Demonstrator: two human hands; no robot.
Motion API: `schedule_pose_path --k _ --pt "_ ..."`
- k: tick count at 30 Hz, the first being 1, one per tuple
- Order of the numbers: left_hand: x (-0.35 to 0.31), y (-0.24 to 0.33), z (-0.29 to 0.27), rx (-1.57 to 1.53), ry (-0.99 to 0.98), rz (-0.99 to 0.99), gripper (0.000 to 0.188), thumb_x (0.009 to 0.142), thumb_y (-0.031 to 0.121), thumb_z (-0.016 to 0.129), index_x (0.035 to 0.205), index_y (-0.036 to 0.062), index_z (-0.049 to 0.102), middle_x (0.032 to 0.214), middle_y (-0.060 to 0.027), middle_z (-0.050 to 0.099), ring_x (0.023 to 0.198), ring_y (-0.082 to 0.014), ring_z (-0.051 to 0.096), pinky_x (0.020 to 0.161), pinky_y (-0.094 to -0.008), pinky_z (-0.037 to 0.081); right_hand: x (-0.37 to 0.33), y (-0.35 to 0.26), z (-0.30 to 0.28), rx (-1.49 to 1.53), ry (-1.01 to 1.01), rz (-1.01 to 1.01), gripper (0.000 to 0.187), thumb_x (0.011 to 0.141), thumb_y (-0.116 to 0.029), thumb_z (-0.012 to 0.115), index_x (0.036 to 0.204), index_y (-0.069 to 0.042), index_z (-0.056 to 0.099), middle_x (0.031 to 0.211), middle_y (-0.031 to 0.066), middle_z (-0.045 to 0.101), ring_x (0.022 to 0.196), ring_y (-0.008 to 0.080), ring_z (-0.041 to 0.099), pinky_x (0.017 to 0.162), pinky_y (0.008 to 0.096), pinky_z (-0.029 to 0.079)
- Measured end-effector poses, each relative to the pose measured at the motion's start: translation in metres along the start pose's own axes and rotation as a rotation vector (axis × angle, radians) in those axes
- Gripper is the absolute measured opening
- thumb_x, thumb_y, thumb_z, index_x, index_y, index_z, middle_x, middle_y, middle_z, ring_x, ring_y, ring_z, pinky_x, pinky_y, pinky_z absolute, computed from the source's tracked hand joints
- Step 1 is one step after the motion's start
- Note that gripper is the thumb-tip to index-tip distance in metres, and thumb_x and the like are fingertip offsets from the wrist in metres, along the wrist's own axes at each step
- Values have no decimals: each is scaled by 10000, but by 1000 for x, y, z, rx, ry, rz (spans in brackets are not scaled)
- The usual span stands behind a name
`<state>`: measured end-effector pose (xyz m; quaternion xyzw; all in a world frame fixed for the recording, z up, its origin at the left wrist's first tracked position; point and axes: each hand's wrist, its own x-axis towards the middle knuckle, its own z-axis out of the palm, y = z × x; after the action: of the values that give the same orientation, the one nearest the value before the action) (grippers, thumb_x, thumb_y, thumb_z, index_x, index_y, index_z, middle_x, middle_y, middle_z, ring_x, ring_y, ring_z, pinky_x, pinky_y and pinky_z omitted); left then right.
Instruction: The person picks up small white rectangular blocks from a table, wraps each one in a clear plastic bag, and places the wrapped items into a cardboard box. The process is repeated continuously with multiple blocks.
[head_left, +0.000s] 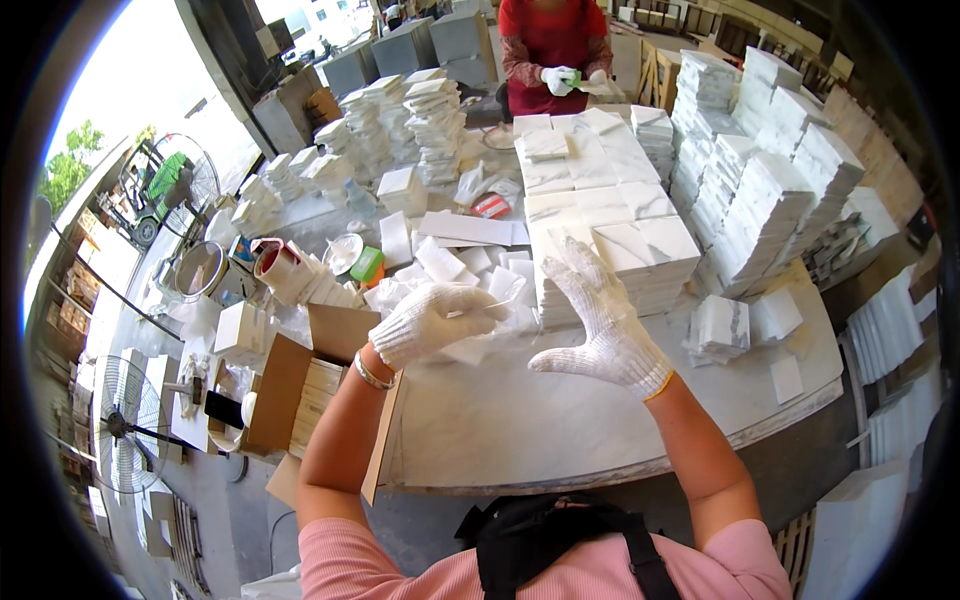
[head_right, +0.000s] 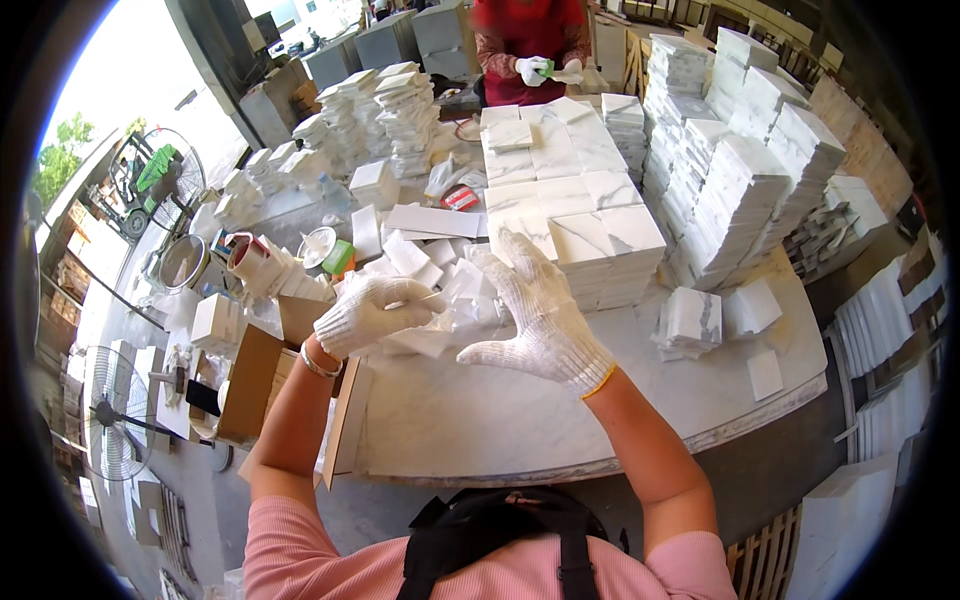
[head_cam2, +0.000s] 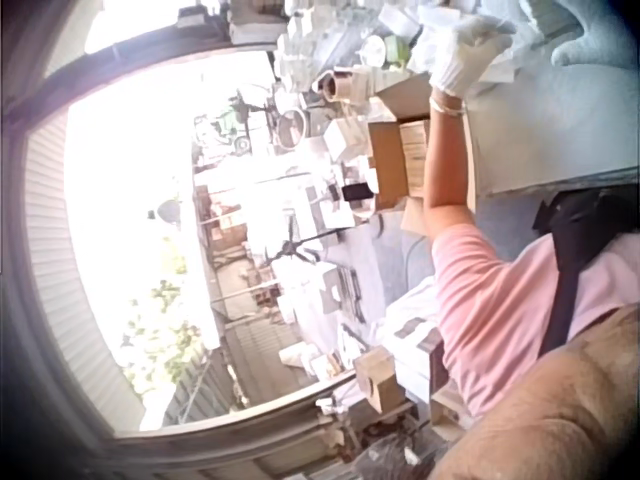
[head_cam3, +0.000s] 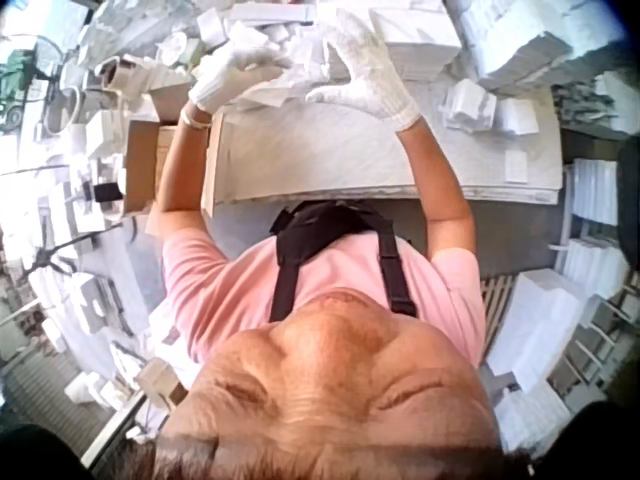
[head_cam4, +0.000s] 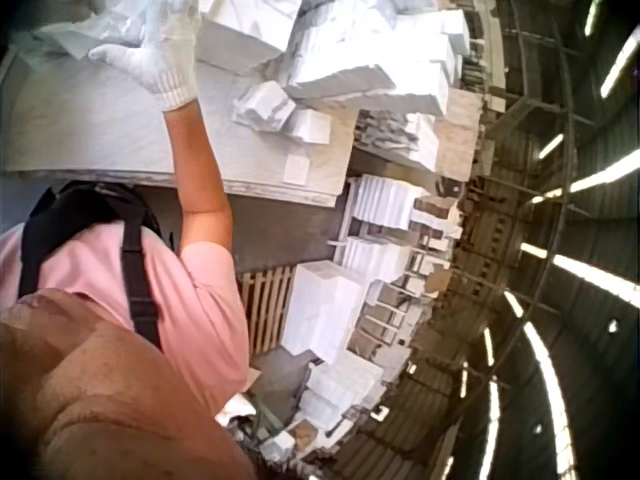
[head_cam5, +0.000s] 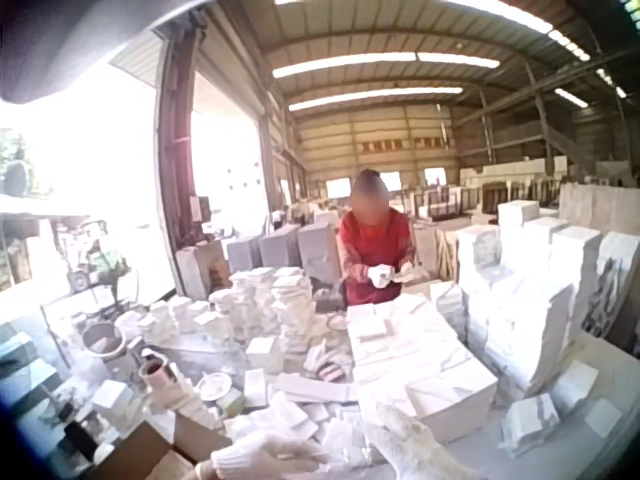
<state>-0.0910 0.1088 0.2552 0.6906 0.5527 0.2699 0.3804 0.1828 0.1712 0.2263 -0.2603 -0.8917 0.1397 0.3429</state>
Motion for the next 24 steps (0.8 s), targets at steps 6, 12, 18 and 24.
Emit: schedule_pose_path --k 6,12,18,24 --pt "7 6 5 275 18 285 216 899 174 746 1082 60 770 935 -117 721 871 -257 665 810 -369 520 38 1 21 34 -82 1 928 660 -556 915 1411 -122 585 1614 261 291 1498 458 300 1194 537 321" --pt "12 0 4 101 53 264 206 844 155 785 1013 38 768 855 -108 689 838 -249 660 771 -376 511 37 20 34 741 -80 247 250 885 -270 824 996 -68 726 1249 151 680 1165 225 644 966 365 525" --pt "23 -56 -15 593 157 282 201 844 276 755 929 94 764 835 -119 707 820 -321 652 760 -424 511 52 5 6 534 106 247 279 1014 -291 692 903 -37 656 953 44 708 842 109 616 788 281 515" --pt "27 -125 -48 675 303 93 248 812 297 767 934 82 763 839 -141 717 835 -342 670 793 -435 515 64 3 -41 488 424 139 297 1037 -323 665 932 -46 648 724 -23 571 630 44 496 584 240 430"
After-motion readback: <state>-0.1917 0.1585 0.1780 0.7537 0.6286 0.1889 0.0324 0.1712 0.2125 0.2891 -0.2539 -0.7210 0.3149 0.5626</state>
